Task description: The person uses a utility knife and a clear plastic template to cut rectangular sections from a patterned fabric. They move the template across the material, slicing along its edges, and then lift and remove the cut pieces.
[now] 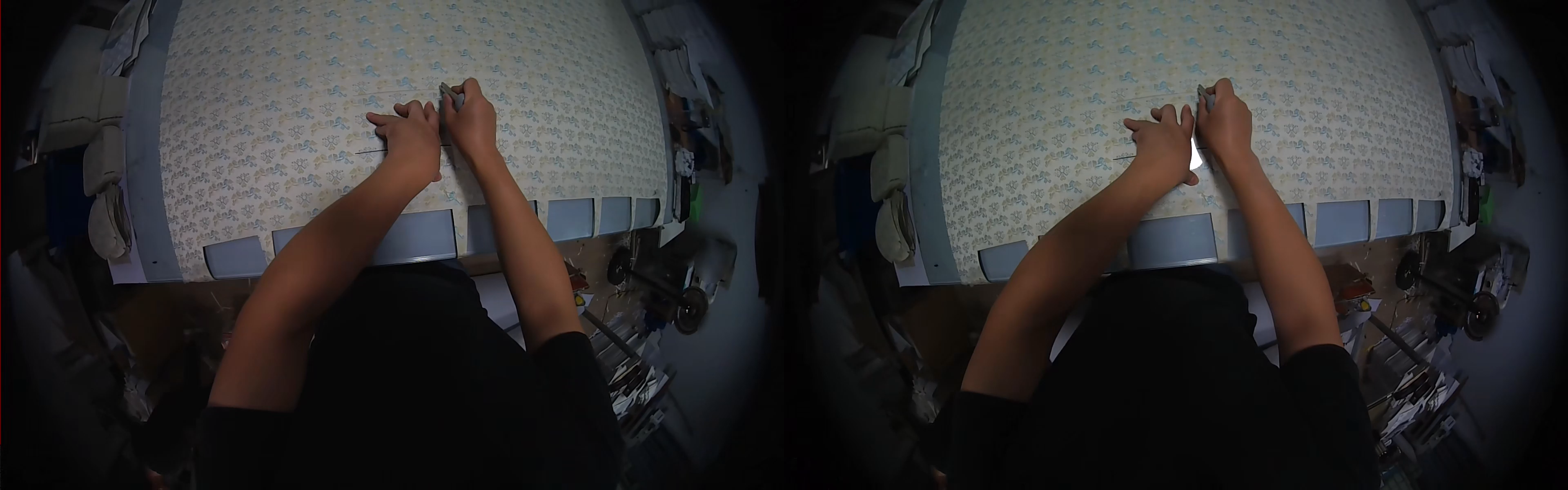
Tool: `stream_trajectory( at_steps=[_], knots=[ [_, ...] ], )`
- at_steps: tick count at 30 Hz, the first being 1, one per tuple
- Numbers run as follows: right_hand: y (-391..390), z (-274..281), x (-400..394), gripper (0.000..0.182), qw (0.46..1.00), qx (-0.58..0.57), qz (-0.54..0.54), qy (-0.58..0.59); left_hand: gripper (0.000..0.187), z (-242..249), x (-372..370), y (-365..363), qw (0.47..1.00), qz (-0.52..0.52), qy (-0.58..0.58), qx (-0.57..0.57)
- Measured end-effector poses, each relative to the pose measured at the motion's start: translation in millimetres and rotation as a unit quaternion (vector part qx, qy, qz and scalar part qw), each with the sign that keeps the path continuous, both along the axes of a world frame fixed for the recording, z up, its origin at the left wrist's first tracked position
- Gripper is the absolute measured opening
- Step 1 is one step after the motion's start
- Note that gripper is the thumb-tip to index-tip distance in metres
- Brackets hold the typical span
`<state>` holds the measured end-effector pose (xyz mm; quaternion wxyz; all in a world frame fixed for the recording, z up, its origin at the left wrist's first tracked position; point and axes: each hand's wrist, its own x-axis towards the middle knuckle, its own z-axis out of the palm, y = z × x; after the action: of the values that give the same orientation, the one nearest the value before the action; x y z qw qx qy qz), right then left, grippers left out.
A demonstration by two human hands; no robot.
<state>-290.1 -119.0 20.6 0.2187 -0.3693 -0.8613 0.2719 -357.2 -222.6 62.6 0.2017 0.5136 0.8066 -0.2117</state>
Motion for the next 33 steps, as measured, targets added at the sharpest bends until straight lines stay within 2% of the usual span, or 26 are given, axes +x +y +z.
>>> stream_trajectory(
  at_steps=[3, 6, 9, 10, 12, 14, 16, 18, 22, 25, 33],
  knots=[
    [5.3, -0.1, 5.3, 0.023, 1.0, -0.01, 0.007, 0.003, 0.133, 0.8, 2.3, -1.2, 1.0, 0.0, 0.011, 0.01],
    [28.9, 9.9, 11.1, 0.023, 0.997, -0.04, 0.058, -0.019, 0.131, -0.2, 3.6, -5.3, 0.999, 0.007, 0.013, 0.034],
    [70.6, 26.1, 9.2, 0.02, 0.967, -0.07, 0.236, -0.071, 0.131, -11.2, 2.7, -8.1, 0.998, 0.008, 0.009, 0.061],
    [85.0, 28.5, 4.5, 0.02, 0.965, -0.074, 0.242, -0.069, 0.131, -8.0, 3.0, -8.9, 0.998, 0.014, 0.011, 0.056],
    [109.1, 31.2, -10.6, 0.02, 0.915, -0.082, 0.38, -0.104, 0.132, -1.9, 3.4, -8.9, 0.998, 0.007, 0.002, 0.055],
    [113.4, 41.1, -27.4, 0.023, 0.901, -0.058, 0.411, -0.124, 0.131, -0.4, 4.5, -8.9, 0.998, 0.01, 0.006, 0.059],
    [111.6, 40.9, -43.8, 0.024, 0.862, -0.048, 0.483, -0.144, 0.13, -1.0, 5.7, -9.8, 0.998, 0.01, 0.013, 0.063],
    [99.0, 37.3, -64.9, 0.023, 0.851, -0.049, 0.504, -0.138, 0.124, -1.6, 6.1, -9.2, 0.997, 0.014, 0.015, 0.079],
    [54.9, 31.4, -106.5, 0.019, 0.828, -0.059, 0.547, -0.106, 0.125, -8.8, 5.3, -7.8, 0.998, 0.034, 0.019, 0.055],
    [31.0, 22.8, -126.5, 0.021, 0.828, -0.039, 0.556, -0.059, 0.119, -17.1, 4.2, -11.8, 0.994, 0.024, -0.009, 0.104],
    [25.6, 19.8, -124.6, 0.02, 0.838, -0.088, 0.53, -0.092, 0.119, -14.9, 5.5, -18.2, 0.987, 0.054, -0.03, 0.145]
  ],
)
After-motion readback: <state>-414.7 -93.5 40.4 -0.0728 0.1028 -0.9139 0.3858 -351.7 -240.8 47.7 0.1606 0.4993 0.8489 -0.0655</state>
